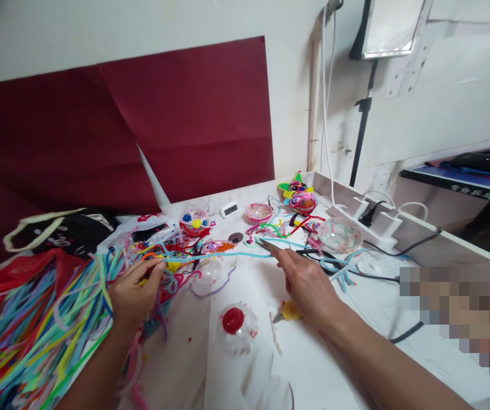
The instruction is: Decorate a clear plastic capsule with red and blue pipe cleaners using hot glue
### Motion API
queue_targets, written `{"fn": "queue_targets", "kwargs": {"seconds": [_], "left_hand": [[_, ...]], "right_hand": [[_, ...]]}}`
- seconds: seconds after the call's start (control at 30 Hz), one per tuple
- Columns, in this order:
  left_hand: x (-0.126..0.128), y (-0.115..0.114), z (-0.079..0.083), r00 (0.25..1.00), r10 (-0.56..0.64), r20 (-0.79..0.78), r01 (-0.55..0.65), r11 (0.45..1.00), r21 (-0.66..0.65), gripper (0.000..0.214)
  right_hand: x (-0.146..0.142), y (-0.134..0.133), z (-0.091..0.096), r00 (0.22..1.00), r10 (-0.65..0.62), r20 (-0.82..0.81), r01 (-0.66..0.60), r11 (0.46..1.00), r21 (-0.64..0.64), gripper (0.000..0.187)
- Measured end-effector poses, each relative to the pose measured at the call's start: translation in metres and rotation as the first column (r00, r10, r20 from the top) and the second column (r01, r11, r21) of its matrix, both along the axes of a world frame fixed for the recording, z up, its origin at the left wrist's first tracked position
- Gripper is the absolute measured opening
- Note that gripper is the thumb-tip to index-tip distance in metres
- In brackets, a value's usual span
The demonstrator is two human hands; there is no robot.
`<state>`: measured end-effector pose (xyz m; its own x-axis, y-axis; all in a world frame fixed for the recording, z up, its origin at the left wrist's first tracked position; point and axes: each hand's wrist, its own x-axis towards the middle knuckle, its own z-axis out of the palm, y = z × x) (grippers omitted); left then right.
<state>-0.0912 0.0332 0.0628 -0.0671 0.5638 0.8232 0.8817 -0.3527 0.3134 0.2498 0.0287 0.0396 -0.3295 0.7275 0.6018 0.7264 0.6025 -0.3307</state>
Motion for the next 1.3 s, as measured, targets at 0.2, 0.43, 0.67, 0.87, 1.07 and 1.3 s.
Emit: {"fn": "queue_targets", "kwargs": {"seconds": [0.2, 0.43, 0.67, 0.87, 1.07, 1.3], "left_hand": [[0.002, 0.005, -0.001, 0.987, -0.119, -0.112, 0.103, 0.984, -0.142, 0.016], [0.057, -0.026, 0.035, 0.954, -0.097, -0.284, 0.120, 0.991, 0.066, 0.040], [0.111, -0.048, 0.043, 0.810, -0.382, -0.445, 0.380, 0.920, -0.099, 0.027], [0.098, -0.049, 0.027, 0.828, -0.336, -0.449, 0.298, 0.942, -0.154, 0.022], [0.093, -0.050, 0.022, 0.796, -0.393, -0.461, 0.325, 0.919, -0.223, 0.025], [0.096, -0.048, 0.015, 0.813, -0.512, -0.277, 0.407, 0.840, -0.359, 0.018]], "right_hand": [[-0.009, -0.007, 0.003, 0.987, 0.118, -0.106, -0.108, 0.990, 0.091, 0.045], [-0.026, -0.012, 0.013, 0.971, 0.168, -0.170, -0.142, 0.977, 0.158, 0.035], [-0.046, -0.032, 0.035, 0.949, 0.283, -0.136, -0.245, 0.938, 0.245, 0.023], [-0.042, -0.030, 0.034, 0.965, 0.246, -0.087, -0.232, 0.962, 0.143, 0.012], [-0.043, -0.030, 0.031, 0.961, 0.250, -0.123, -0.251, 0.968, 0.008, 0.014], [-0.040, -0.031, 0.027, 0.911, 0.270, -0.312, -0.361, 0.887, -0.288, 0.011]]}}
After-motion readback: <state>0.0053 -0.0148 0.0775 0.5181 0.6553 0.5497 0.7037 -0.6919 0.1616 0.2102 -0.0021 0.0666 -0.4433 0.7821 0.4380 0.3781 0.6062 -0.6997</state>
